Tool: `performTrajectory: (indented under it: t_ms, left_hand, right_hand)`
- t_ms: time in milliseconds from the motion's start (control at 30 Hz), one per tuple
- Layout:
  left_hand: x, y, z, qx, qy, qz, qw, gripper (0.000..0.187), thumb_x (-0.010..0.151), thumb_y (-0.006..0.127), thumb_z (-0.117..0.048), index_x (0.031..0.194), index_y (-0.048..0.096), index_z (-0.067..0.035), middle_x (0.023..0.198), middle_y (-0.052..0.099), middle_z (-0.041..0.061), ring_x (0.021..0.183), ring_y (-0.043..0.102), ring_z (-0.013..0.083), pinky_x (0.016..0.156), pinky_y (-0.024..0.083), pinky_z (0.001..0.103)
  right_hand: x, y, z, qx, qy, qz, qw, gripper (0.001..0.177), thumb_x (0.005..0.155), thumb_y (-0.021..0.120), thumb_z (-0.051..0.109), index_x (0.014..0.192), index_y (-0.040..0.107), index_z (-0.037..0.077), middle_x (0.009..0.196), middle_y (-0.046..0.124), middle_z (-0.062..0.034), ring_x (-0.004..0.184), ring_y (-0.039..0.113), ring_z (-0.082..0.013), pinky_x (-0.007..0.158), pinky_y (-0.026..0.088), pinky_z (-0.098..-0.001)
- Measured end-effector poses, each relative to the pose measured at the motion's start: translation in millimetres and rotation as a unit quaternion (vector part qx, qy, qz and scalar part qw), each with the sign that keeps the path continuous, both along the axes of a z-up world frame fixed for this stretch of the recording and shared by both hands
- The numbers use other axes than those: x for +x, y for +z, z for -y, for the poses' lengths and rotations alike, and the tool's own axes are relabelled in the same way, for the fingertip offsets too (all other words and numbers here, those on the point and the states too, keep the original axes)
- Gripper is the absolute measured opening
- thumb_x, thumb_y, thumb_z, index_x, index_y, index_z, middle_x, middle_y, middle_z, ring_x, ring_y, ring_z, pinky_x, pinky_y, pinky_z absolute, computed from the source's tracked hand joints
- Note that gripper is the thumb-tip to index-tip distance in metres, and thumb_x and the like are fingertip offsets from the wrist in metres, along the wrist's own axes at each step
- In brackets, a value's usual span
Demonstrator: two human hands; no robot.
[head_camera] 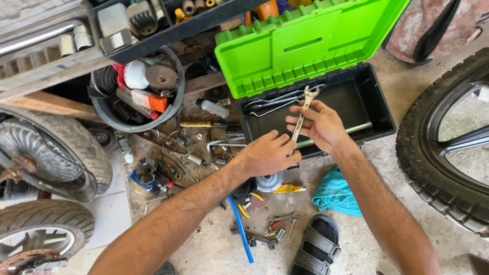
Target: The person picks up several wrenches and a screwdriver from a green toolbox to work on a small mechanical component while sitting on a tiled floor among various bike wheels and tires. They examine the part and use the tools to tighten or adjust it before placing items back toward the toolbox.
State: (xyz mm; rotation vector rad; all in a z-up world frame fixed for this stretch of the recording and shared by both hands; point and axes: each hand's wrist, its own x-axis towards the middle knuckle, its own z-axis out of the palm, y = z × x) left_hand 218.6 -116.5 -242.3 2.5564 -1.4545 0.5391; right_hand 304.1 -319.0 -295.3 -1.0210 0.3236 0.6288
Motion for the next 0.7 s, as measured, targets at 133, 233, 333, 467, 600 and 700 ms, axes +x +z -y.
performTrajectory:
  t_ms: [133, 233, 333, 467, 600, 700]
  left_hand:
    - [15.3, -9.2, -3.9, -0.017, -0.002, -0.135, 0.991, 0.040, 0.073, 0.071, -0.039, 0.106, 0.068, -0.016, 0.089, 0.060, 0.003, 0.090, 0.061, 0.0224, 0.069, 0.046, 0.042]
    - [27.3, -25.6, -20.1, 0.010, 0.041, -0.217, 0.975, 0.040, 0.087, 0.073, -0.032, 0.122, 0.067, -0.014, 0.093, 0.059, 0.005, 0.094, 0.059, 0.0242, 0.074, 0.047, 0.042]
    - [35.3, -60.3, -27.3, -0.024, 0.125, -0.196, 0.972, 0.025, 0.087, 0.071, -0.023, 0.109, 0.068, -0.011, 0.099, 0.062, 0.005, 0.102, 0.061, 0.0243, 0.082, 0.050, 0.040]
    - [44.7, -103.8, -18.7, 0.121, 0.221, -0.145, 0.957, 0.017, 0.087, 0.069, -0.012, 0.102, 0.071, -0.005, 0.104, 0.067, 0.009, 0.108, 0.062, 0.0252, 0.088, 0.053, 0.040]
    - [48.0, -124.5, -1.0, 0.118, 0.311, -0.116, 0.936, 0.042, 0.080, 0.072, -0.015, 0.119, 0.069, 0.001, 0.128, 0.066, 0.018, 0.114, 0.061, 0.0279, 0.092, 0.054, 0.045]
    - [48.7, -124.8, 10.9, 0.114, 0.341, -0.215, 0.908, 0.067, 0.072, 0.077, -0.014, 0.135, 0.059, 0.004, 0.148, 0.052, 0.021, 0.118, 0.057, 0.0285, 0.091, 0.052, 0.046]
  right_hand:
    - [13.5, -5.2, 12.0, -0.014, -0.023, 0.030, 0.999, 0.022, 0.104, 0.056, 0.016, 0.124, 0.058, 0.007, 0.101, 0.067, -0.0116, 0.091, 0.074, -0.0280, 0.086, 0.066, -0.0478]
    - [23.9, 0.7, 18.7, -0.132, 0.019, 0.071, 0.988, 0.022, 0.106, 0.056, 0.018, 0.125, 0.067, 0.012, 0.088, 0.066, -0.0054, 0.079, 0.069, -0.0230, 0.076, 0.062, -0.0404]
    - [29.0, 3.6, 24.1, -0.340, 0.100, 0.195, 0.915, 0.021, 0.105, 0.061, 0.013, 0.124, 0.068, 0.009, 0.085, 0.069, -0.0078, 0.066, 0.064, -0.0269, 0.064, 0.046, -0.0421]
    - [38.8, -1.8, 28.4, -0.448, 0.143, 0.411, 0.781, 0.017, 0.090, 0.067, 0.003, 0.106, 0.063, -0.001, 0.085, 0.077, -0.0118, 0.085, 0.075, -0.0281, 0.075, 0.057, -0.0407]
    - [43.3, -16.9, 22.7, -0.458, 0.164, 0.519, 0.703, 0.013, 0.090, 0.067, 0.000, 0.102, 0.063, 0.000, 0.089, 0.072, -0.0195, 0.086, 0.070, -0.0391, 0.075, 0.056, -0.0462]
    - [49.8, -27.9, 15.1, -0.481, 0.168, 0.561, 0.652, 0.012, 0.091, 0.067, -0.001, 0.103, 0.065, 0.003, 0.087, 0.071, -0.0180, 0.086, 0.069, -0.0396, 0.075, 0.055, -0.0483]
